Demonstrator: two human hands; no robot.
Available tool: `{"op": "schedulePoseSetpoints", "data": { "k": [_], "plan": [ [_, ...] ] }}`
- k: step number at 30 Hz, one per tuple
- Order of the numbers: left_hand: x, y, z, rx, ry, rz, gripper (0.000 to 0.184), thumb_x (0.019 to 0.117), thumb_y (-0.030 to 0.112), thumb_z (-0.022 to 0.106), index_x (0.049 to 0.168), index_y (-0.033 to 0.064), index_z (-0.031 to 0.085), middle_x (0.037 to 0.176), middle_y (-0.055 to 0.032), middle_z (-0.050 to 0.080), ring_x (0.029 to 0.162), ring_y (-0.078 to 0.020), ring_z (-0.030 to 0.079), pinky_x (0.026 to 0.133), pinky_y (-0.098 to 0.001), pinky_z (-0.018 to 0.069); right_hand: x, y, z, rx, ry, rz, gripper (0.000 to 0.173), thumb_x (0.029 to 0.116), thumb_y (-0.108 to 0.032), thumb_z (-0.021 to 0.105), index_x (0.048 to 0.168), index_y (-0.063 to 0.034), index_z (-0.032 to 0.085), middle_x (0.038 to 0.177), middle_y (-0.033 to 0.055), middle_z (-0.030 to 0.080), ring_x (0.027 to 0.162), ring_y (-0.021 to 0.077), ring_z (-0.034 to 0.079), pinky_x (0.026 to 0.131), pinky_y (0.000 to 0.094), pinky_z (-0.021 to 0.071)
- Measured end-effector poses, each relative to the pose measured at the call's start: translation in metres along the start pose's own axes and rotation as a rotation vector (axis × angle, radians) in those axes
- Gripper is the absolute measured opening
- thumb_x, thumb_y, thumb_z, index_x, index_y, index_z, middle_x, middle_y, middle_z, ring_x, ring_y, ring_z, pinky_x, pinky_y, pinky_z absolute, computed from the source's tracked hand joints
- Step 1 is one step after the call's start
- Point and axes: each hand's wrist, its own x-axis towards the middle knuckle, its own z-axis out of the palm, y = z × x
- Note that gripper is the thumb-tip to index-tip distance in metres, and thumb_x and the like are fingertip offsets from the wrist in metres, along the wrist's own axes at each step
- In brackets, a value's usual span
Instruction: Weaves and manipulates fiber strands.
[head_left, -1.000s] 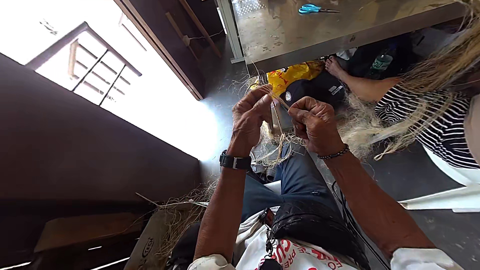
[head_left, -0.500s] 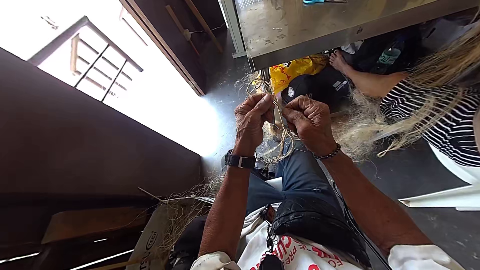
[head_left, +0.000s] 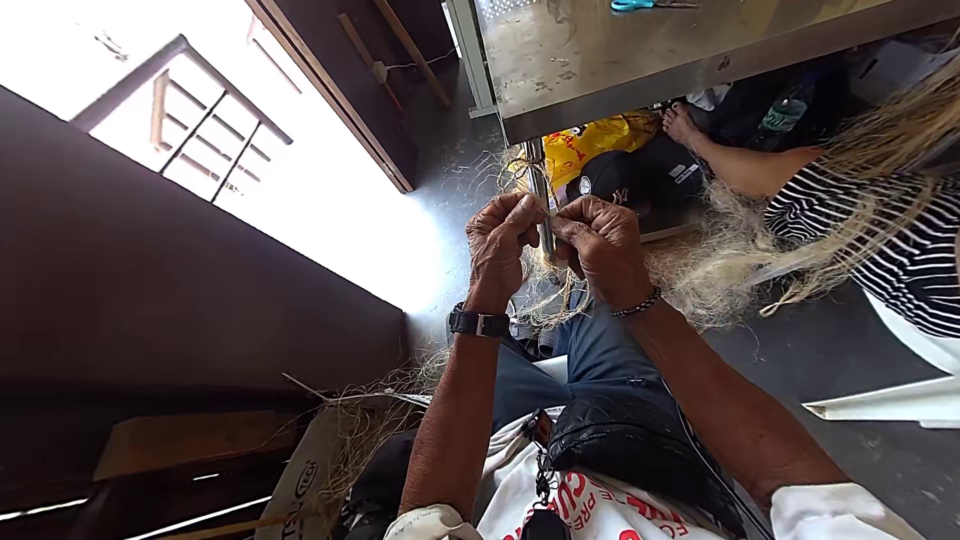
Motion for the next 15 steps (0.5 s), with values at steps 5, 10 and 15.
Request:
{"op": "schedulePoseSetpoints", "data": {
  "k": [5, 10, 15],
  "plan": [
    [0.0, 0.0037, -0.0012, 0.027, 0.031, 0.011, 0.011, 0.1016, 0.01, 0.061, 0.095, 0.0084, 0.07, 0.079, -0.0023, 0.067, 0.059, -0.0054, 0.057, 0.057, -0.0187, 0.0513, 0.0004, 0.0013, 0.0013, -0.035, -0.001, -0.027, 0.01, 0.1007, -0.006, 0.06, 0.093, -0.0039, 0.065, 0.059, 0.0036, 0.057, 0.041, 0.006, 0.044, 0.036, 0.0175, 0.0345],
    [0.0014, 0.0031, -0.0023, 0.045, 0.05, 0.023, 0.011, 0.1016, 0.009, 0.061, 0.095, 0.008, 0.07, 0.078, -0.0019, 0.067, 0.057, -0.0054, 0.057, 0.056, -0.0189, 0.0523, 0.0011, 0.001, 0.0027, -0.025, -0.007, -0.012, 0.01, 0.1009, -0.006, 0.059, 0.093, -0.0042, 0.065, 0.059, 0.0035, 0.055, 0.041, 0.0063, 0.042, 0.036, 0.0179, 0.0331],
    [-0.0042, 0.0016, -0.0073, 0.14, 0.001, 0.045, 0.01, 0.1011, 0.013, 0.063, 0.094, 0.0105, 0.07, 0.072, -0.0006, 0.064, 0.053, -0.0054, 0.053, 0.052, -0.0189, 0.0481, 0.0019, -0.0017, 0.0057, 0.018, -0.056, 0.052, 0.011, 0.1035, -0.011, 0.06, 0.098, -0.0028, 0.065, 0.062, 0.0068, 0.061, 0.038, 0.0077, 0.045, 0.031, 0.0191, 0.0345]
  ]
}}
